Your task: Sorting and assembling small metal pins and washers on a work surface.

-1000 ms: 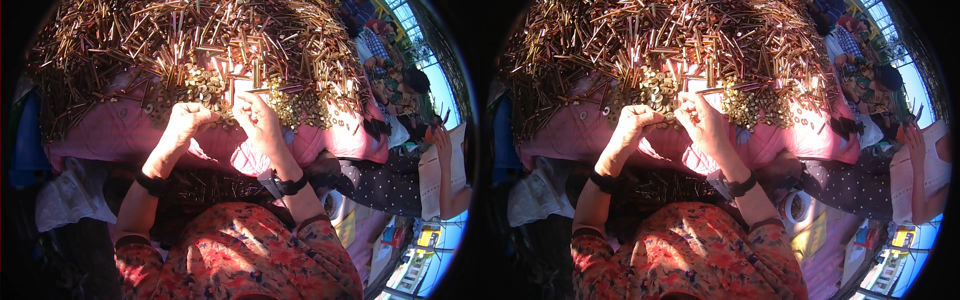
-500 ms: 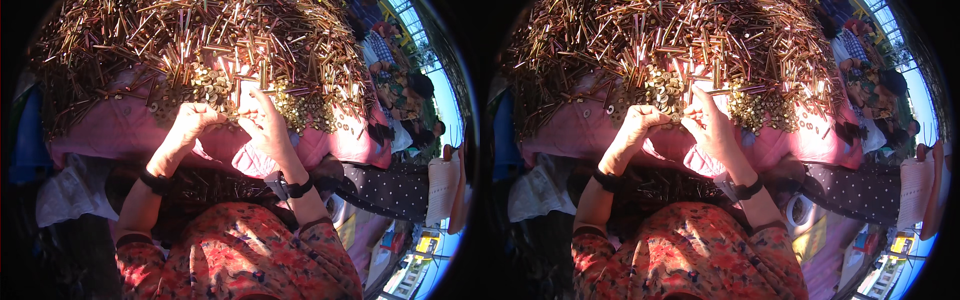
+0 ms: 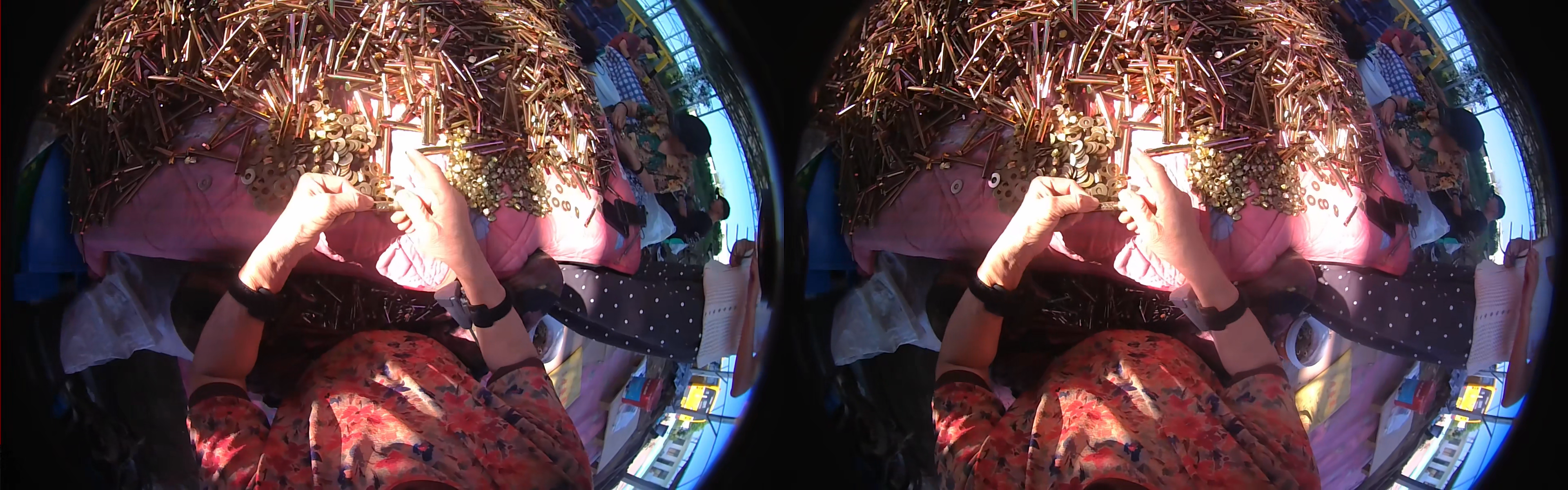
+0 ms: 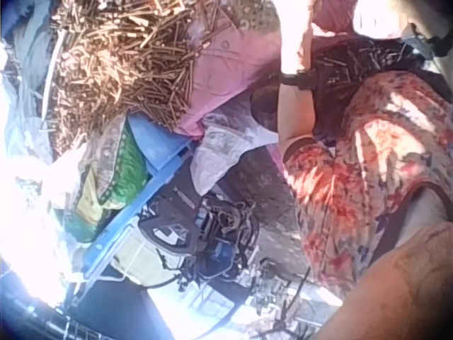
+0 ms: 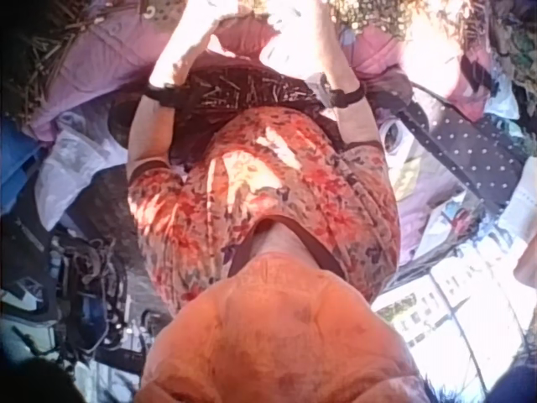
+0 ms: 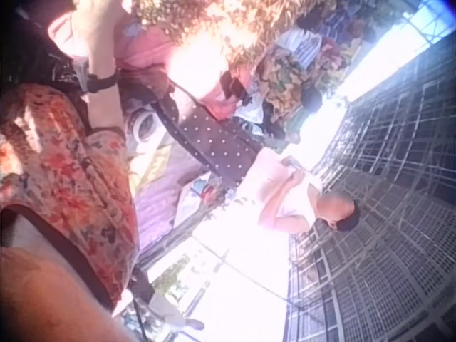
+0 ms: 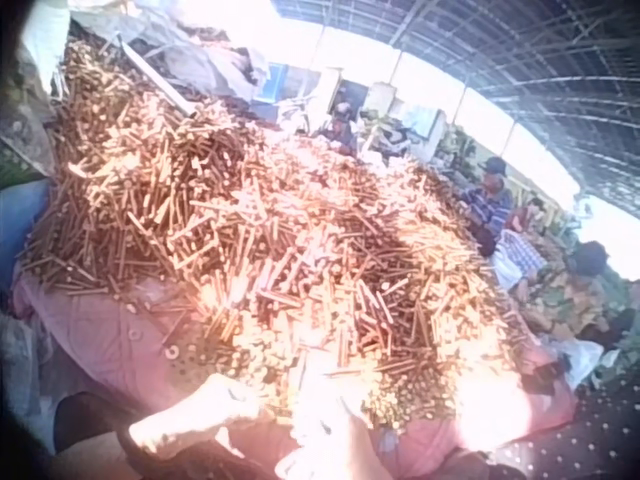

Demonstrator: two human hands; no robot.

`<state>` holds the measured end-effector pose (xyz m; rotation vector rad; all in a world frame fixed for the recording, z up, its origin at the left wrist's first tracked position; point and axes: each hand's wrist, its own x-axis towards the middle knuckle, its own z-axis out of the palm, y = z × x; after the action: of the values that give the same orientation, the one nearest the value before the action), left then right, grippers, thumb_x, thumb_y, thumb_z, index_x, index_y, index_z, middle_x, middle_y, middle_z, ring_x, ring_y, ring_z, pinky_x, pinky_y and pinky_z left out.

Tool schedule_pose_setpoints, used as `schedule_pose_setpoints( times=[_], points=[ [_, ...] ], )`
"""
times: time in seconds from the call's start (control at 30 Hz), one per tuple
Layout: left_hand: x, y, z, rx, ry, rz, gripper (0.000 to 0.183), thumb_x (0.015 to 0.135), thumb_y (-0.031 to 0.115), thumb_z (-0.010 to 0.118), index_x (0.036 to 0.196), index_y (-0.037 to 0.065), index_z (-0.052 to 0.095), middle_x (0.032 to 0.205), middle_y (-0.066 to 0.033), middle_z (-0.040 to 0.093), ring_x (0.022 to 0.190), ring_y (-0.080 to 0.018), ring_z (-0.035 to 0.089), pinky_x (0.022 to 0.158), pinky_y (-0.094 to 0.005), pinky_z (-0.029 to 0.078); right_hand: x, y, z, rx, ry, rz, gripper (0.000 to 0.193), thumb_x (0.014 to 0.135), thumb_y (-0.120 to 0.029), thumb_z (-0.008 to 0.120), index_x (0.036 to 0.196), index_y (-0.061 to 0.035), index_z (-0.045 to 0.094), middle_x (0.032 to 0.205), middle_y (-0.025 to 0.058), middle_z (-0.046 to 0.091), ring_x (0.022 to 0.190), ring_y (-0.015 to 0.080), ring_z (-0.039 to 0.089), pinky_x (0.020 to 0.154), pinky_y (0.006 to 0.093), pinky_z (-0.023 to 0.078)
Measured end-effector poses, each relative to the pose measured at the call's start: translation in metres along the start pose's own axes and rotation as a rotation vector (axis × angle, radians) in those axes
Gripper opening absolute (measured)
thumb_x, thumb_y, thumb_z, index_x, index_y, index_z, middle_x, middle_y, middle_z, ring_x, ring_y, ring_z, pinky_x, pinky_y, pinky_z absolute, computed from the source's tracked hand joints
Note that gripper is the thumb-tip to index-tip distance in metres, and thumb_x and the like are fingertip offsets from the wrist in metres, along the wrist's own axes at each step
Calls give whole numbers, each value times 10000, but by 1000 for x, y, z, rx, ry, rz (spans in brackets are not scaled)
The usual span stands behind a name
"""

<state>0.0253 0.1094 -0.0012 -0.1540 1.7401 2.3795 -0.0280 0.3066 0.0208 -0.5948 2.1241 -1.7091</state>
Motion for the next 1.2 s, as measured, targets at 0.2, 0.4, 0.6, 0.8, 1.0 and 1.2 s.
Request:
schedule_pose_setpoints(
  times=[0.2,0.4,0.6,0.8,1.0,1.2],
  points=[
    [18,15,21,754,-68,124,249,833,207,669,900,-32,692,744,-57,686,628,-85,584,607,-258,491,14,32,-23,-266,194,-100,235,915,-74,533,1135,8,555,854,79,645,655,74,571,540,211,451],
    [88,-27,26,1154,366,607,155,793,122,607,744,-22,576,655,-188,586,649,-366,592,599,-403,467,17,63,-29,-376,249,-49,273,887,-40,553,1153,15,530,886,106,658,744,120,633,638,242,495],
    [101,-20,30,1048,359,350,298,711,115,609,967,-34,573,780,-228,617,747,-370,617,676,-399,489,8,60,-25,-399,283,-148,232,831,-120,642,1037,-33,579,784,180,646,686,291,646,604,354,499],
    [85,0,12,96,241,86,167,825,164,491,809,7,544,703,-63,556,581,-142,494,521,-235,399,1,37,-17,-569,104,-109,238,797,-98,672,1004,3,610,856,123,656,718,185,642,641,299,509],
    [49,5,0,-493,363,-59,125,856,138,528,869,23,576,684,-18,523,578,-84,465,501,-187,374,28,43,-20,-758,198,-239,232,762,-175,659,958,-60,614,959,163,590,866,317,603,737,414,486],
    [25,14,4,-213,353,-45,185,861,162,594,938,4,650,658,49,498,548,-16,423,483,-136,329,71,51,-39,-1131,116,-424,308,657,-136,661,956,-87,603,926,76,529,929,271,497,761,393,463]
  ],
)
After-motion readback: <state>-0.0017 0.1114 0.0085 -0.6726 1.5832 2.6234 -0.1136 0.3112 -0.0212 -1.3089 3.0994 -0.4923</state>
